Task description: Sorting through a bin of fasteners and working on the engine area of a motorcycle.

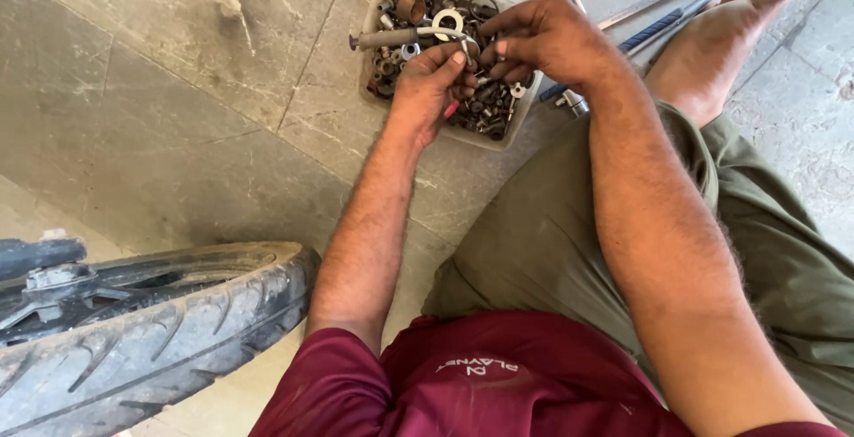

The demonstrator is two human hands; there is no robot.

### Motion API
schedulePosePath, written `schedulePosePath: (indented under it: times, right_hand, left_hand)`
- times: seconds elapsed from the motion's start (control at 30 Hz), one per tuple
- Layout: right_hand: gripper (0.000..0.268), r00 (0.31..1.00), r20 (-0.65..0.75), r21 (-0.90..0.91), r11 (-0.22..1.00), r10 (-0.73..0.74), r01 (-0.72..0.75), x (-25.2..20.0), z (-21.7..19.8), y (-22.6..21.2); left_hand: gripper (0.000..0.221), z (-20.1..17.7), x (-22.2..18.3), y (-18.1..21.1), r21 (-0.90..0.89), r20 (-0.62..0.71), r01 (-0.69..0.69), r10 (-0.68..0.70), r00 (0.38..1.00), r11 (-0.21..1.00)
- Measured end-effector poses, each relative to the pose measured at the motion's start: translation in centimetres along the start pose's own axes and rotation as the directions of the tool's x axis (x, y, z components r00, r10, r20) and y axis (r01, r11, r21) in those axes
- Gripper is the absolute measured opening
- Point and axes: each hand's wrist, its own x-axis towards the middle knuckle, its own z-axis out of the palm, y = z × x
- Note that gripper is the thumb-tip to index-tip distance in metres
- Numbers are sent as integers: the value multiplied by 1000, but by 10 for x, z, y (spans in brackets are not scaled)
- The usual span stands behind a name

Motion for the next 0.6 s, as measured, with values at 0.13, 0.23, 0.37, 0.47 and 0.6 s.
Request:
schedulePosePath:
  times: [0.13, 0.23, 0.37, 0.47, 0.6]
  right_hand:
    - [38, 994, 95, 33, 999, -44, 41, 8, -5, 15]
    - [43, 987, 139, 43, 997, -76, 70, 8, -4, 12]
    - [49, 983, 148, 64, 993, -108, 99, 5, -3, 13]
    - [51, 979, 143, 102, 986, -148, 134, 8, -6, 14]
    - [50, 984, 106, 111, 985, -141, 129, 1, -2, 3]
  left_hand:
    - [20, 7, -4, 3, 145, -9, -79, 82, 997, 986]
    - [22, 15, -6, 9, 279, -7, -163, 172, 985, 946]
    - [22, 21, -8, 9, 381, 5, -227, 243, 970, 896]
    - [23, 25, -6, 14, 399, 0, -246, 268, 963, 883]
    - [24, 25, -6, 12, 360, -18, -249, 274, 962, 899]
